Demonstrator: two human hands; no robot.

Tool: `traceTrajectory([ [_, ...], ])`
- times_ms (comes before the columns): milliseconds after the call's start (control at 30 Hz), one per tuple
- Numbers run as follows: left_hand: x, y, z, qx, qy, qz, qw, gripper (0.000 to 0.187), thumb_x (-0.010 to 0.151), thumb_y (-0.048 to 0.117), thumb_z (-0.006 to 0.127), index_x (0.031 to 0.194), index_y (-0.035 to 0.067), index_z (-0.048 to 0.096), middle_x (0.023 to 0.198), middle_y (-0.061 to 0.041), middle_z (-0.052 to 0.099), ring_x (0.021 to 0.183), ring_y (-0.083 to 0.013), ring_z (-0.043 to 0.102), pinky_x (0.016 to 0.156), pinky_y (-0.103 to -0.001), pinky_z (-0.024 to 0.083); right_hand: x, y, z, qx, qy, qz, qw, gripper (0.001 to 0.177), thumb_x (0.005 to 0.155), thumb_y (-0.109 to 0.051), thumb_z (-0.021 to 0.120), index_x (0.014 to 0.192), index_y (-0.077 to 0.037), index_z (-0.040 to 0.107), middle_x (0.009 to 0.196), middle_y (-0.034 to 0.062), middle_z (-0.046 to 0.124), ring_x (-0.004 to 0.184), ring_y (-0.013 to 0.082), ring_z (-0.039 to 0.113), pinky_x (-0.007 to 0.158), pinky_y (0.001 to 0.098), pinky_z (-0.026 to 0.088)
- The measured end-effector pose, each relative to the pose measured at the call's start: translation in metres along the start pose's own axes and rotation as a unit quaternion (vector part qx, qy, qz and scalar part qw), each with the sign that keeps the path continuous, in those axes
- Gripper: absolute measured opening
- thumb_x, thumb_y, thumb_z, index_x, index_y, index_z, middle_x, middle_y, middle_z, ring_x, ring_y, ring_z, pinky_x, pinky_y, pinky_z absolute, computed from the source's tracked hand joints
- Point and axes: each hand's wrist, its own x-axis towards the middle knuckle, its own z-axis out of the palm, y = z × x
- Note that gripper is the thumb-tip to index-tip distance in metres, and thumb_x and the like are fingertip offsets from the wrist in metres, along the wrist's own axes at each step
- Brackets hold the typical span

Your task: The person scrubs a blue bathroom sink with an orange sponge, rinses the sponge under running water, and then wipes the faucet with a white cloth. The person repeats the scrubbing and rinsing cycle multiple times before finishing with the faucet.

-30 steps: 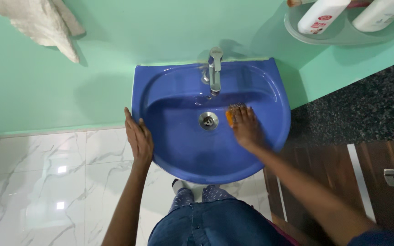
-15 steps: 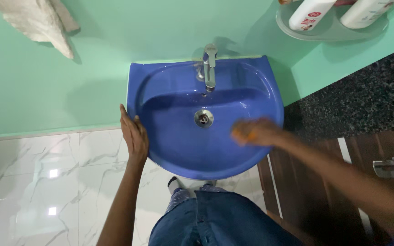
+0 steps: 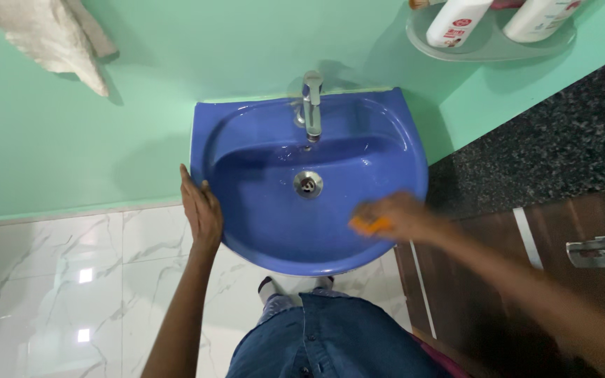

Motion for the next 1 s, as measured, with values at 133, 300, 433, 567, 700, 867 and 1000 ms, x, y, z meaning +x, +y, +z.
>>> traceTrajectory([
  [133,0.001,0.003,-0.002,0.005,0.011,0.032,0.999,0.057,0.111,0.006,0.048,0.161,-0.005,0.023,0.139,-0.036,0.05,0.116,-0.0466,0.057,0.099,-0.052,0.046,-0.01,0.082,-0.025,-0.23,0.166,0.016,0.959,0.051,0.088,-0.046,0.065,0.134,-0.023,0.062,0.143,0.0069,0.058,0.135,0.0265,0.054,0.114,0.0449,0.046],
  [300,0.0,0.01,-0.003,-0.005,-0.015,-0.044,0.999,0.06,0.108,0.012,0.045,0.162,-0.001,0.023,0.136,-0.033,0.052,0.116,-0.0462,0.058,0.102,-0.051,0.046,-0.034,0.1,0.074,0.007,0.234,-0.043,0.971,0.062,0.092,-0.036,0.067,0.149,-0.018,0.052,0.157,0.0174,0.042,0.149,0.0354,0.032,0.122,0.057,0.028],
  [433,0.002,0.006,-0.003,0.005,0.01,0.036,0.999,0.055,0.112,0.009,0.045,0.161,-0.006,0.024,0.148,-0.039,0.045,0.131,-0.0515,0.051,0.107,-0.052,0.043,-0.019,0.141,0.075,0.01,0.321,-0.075,0.944,0.059,0.09,-0.028,0.067,0.147,-0.019,0.053,0.161,0.0214,0.035,0.151,0.0411,0.032,0.123,0.0574,0.031],
  [567,0.003,0.002,0.0,0.019,0.014,0.034,0.999,0.055,0.111,0.009,0.046,0.16,-0.005,0.025,0.147,-0.039,0.046,0.131,-0.0521,0.051,0.107,-0.053,0.043,0.052,0.186,0.0,0.053,0.357,0.03,0.932,0.061,0.09,-0.024,0.07,0.149,-0.022,0.053,0.164,0.0193,0.027,0.15,0.044,0.033,0.121,0.0551,0.036],
  [700,0.004,0.013,-0.002,0.007,-0.019,-0.039,0.999,0.056,0.109,0.01,0.045,0.16,-0.004,0.025,0.145,-0.037,0.047,0.127,-0.0505,0.053,0.105,-0.053,0.044,0.068,0.182,-0.016,0.112,0.342,0.1,0.928,0.061,0.095,-0.033,0.071,0.151,-0.024,0.05,0.163,0.0167,0.027,0.148,0.0409,0.036,0.118,0.0539,0.039],
  [867,0.006,0.018,-0.003,-0.015,-0.008,-0.014,1.0,0.057,0.109,0.011,0.045,0.16,-0.005,0.024,0.152,-0.037,0.043,0.133,-0.0516,0.05,0.111,-0.052,0.042,-0.019,0.095,0.048,0.054,0.344,-0.009,0.937,0.052,0.091,-0.033,0.069,0.141,-0.023,0.056,0.152,0.018,0.039,0.14,0.0384,0.041,0.11,0.0538,0.045],
  [1000,0.002,0.009,-0.001,-0.024,0.01,0.024,0.999,0.055,0.113,0.014,0.044,0.159,-0.007,0.024,0.157,-0.038,0.038,0.142,-0.0528,0.044,0.115,-0.053,0.04,-0.015,-0.035,0.068,0.056,0.103,0.0,0.993,0.053,0.082,-0.025,0.075,0.133,-0.019,0.063,0.134,0.0106,0.061,0.123,0.0295,0.057,0.106,0.0561,0.042],
])
